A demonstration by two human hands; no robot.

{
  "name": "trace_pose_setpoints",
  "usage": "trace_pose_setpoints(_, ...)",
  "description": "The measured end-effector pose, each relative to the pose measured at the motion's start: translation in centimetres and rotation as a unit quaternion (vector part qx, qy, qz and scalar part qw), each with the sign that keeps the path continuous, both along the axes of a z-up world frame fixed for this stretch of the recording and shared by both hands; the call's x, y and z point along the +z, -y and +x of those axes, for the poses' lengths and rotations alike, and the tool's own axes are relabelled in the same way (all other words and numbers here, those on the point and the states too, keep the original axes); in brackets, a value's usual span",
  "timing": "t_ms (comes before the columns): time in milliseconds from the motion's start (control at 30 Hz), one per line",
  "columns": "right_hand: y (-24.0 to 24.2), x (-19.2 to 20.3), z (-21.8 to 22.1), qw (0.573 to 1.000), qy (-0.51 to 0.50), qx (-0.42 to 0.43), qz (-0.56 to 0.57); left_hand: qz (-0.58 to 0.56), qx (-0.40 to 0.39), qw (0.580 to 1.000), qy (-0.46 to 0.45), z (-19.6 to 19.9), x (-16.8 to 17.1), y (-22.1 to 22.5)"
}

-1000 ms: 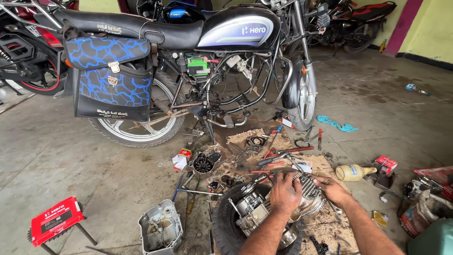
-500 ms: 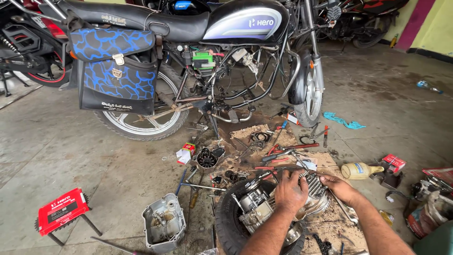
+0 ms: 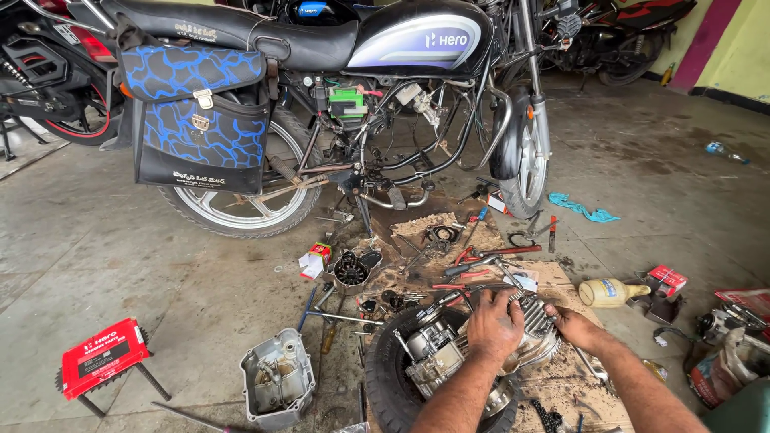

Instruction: The person sits on the workshop floor working on a motorcycle engine placed inside a tire. They use a wrench on the engine casing, reposition the engine, wipe components with a black cloth, and fit parts onto the clutch assembly while another person sits nearby.

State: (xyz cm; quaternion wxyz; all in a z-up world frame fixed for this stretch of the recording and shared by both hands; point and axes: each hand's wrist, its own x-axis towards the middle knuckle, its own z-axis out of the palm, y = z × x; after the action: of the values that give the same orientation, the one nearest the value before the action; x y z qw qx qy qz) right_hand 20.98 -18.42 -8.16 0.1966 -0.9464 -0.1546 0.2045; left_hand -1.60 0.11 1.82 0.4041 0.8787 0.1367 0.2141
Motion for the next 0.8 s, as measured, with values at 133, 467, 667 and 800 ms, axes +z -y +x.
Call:
trace_pose_setpoints(133,0.1,1.2,-0.8,1.000,-0.017,0.013,0.003,-0.015,-0.004,1.000,0.010,-0.8,0.7,0.1)
trace_pose_setpoints(467,-0.1,-1.1,0.7,0.999,0.041,0.026,0.016,-0.013,0.005,0.996,0.090,-0.2,-0.9,-0.2)
trace_pose_setpoints(667,0.1,-1.4,-0.4,0.998,0.055,0.011,0.033,0.030,0.028,0.995,0.086,0.4,-1.6,0.1)
trace_pose_setpoints(800,-1.0,3.3,-4.2,0.998,0.023,0.035,0.036,0.049,0.021,0.997,0.054,1.0,-2.2,-0.1)
